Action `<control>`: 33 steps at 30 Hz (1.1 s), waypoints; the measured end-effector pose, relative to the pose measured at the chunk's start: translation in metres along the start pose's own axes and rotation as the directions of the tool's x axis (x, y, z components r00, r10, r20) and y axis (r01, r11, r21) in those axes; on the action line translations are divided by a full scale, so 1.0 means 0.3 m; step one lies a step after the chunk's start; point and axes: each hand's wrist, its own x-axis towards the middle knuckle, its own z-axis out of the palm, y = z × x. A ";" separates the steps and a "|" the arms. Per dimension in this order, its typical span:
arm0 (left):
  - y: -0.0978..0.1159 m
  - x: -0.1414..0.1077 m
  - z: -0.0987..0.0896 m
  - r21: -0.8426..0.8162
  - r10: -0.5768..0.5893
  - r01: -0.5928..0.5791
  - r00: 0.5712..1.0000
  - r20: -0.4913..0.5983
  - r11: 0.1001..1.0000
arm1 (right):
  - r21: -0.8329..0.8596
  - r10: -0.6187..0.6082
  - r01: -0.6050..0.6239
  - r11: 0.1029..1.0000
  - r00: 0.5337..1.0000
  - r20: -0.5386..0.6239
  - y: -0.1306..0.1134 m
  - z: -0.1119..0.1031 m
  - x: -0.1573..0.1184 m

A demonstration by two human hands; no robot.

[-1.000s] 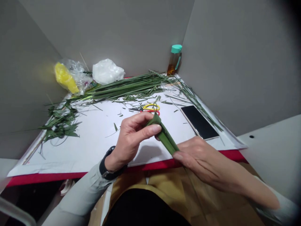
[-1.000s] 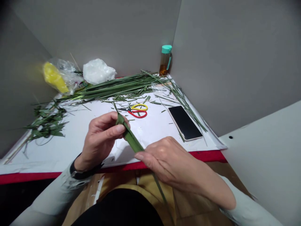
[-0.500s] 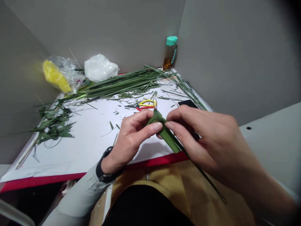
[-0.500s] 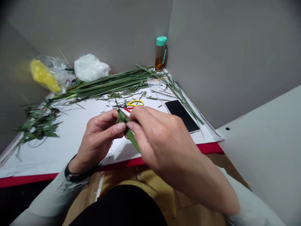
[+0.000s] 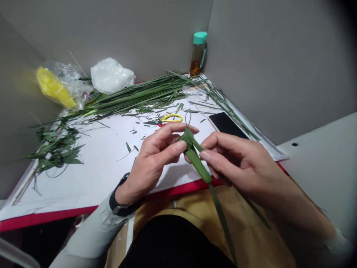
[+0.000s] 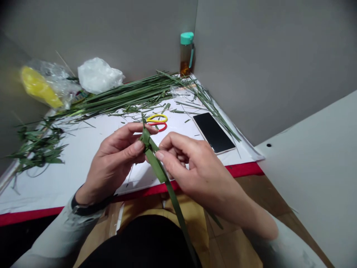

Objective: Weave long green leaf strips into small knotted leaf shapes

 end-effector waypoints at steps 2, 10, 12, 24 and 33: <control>0.004 -0.002 0.002 0.021 -0.047 0.047 0.999 0.002 0.999 | 0.093 0.044 -0.046 0.995 0.999 0.028 0.005 -0.010 -0.004; 0.010 -0.002 0.030 -0.029 -0.041 0.041 0.999 0.013 0.999 | 0.231 0.097 -0.108 0.967 0.994 0.059 -0.008 -0.019 0.011; 0.008 -0.004 0.036 -0.031 -0.025 0.024 0.999 -0.027 0.999 | 0.256 0.097 -0.115 0.960 0.992 0.084 -0.008 -0.015 0.014; 0.013 -0.013 0.050 -0.090 -0.077 0.075 0.997 -0.022 0.993 | 0.309 0.157 -0.190 0.932 0.979 0.128 0.007 -0.014 -0.015; 0.014 -0.016 0.066 -0.057 -0.112 0.110 0.993 -0.044 0.992 | 0.458 0.234 -0.288 0.841 0.957 0.172 0.000 -0.012 -0.004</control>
